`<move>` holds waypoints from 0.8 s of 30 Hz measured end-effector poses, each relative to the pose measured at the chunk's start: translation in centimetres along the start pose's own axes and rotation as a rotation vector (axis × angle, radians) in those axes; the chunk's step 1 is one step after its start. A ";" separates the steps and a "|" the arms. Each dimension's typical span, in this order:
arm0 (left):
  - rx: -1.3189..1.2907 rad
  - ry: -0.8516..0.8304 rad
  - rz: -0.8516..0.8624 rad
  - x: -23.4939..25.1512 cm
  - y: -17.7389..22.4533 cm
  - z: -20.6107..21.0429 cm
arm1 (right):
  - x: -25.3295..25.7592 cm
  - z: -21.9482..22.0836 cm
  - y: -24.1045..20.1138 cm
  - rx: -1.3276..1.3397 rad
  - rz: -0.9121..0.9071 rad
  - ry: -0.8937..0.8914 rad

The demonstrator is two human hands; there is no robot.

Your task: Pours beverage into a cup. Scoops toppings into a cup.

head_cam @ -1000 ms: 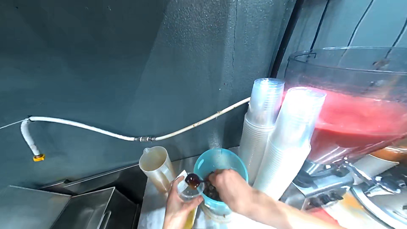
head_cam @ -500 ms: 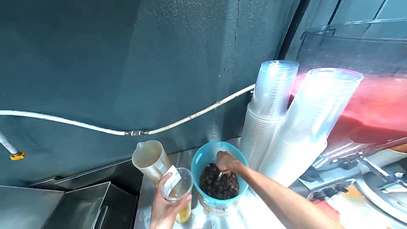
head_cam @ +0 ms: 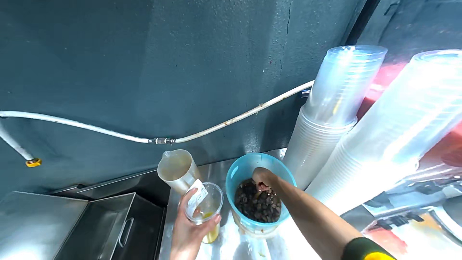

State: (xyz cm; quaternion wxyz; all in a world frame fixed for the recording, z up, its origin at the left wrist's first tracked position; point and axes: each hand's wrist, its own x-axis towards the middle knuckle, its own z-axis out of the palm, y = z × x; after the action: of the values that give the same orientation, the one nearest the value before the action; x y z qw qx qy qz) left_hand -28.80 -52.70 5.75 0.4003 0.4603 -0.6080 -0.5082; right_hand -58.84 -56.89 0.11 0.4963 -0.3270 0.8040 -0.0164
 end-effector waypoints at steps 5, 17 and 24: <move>0.046 -0.002 -0.008 0.0 -0.2 0.0 | 0.7 0.5 1.9 0.040 0.019 0.043; 0.017 -0.016 0.024 -0.5 0.3 -0.4 | -8.5 1.5 -2.3 -0.520 -0.155 0.199; 0.034 -0.008 0.027 -0.7 0.6 -1.2 | -4.7 1.8 -1.6 -0.356 -0.102 0.053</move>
State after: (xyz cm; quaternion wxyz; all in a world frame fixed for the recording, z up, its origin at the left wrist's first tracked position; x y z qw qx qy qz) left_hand -27.62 -52.28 6.56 0.3968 0.4567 -0.6244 -0.4940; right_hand -55.19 -55.05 3.41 0.4078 -0.4495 0.7893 0.0926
